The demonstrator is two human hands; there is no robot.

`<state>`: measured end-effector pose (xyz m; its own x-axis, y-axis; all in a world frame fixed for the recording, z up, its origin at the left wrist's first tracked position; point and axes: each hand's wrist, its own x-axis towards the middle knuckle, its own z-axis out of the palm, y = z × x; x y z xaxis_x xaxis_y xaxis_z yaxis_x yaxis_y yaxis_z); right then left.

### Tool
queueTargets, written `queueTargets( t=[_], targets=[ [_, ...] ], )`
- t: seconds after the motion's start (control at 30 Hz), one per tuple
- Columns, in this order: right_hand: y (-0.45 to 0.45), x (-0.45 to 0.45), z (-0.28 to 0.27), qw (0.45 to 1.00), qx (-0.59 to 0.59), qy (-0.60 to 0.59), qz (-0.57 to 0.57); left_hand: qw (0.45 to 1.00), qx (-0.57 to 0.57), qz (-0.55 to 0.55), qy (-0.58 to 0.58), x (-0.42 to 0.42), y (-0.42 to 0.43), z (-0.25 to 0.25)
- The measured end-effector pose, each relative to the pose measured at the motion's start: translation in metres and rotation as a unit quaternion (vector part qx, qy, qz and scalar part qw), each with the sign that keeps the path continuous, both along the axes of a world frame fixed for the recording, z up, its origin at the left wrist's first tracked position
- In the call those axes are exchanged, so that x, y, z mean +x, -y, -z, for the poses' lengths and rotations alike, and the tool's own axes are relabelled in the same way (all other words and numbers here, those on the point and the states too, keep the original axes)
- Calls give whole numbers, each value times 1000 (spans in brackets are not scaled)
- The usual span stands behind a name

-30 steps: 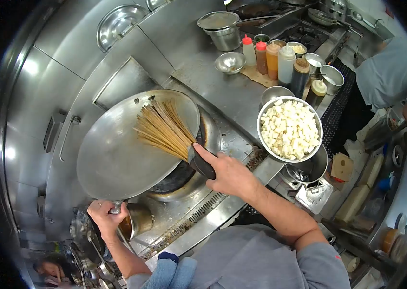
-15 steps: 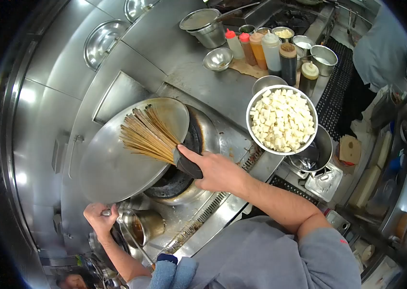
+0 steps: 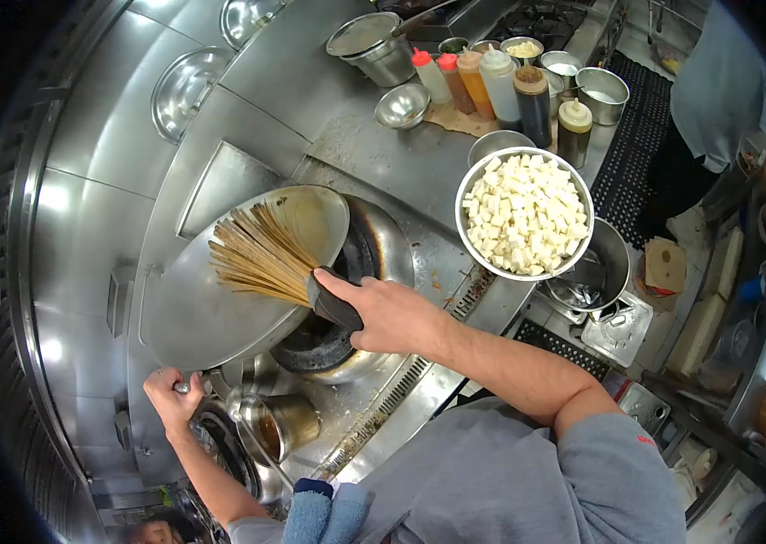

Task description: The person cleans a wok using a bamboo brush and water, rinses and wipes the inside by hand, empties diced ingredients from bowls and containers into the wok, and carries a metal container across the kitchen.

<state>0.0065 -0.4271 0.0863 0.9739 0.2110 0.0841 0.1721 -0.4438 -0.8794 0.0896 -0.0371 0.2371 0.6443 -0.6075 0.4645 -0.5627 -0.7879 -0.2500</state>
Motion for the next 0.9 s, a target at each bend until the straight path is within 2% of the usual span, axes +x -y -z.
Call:
queueTargets(
  t=[0.27, 0.53, 0.9],
  targets=[
    [-3, 8, -3, 1000, 12, -15, -9, 1000, -4, 9, -24, 20, -1, -17],
    [-13, 17, -4, 999, 22, -14, -41, 999, 7, 35, -21, 53, -37, -20],
    [-12, 26, -7, 998, 46, -1, -48, 998, 6, 13, -59, 69, -39, -37]
  ],
)
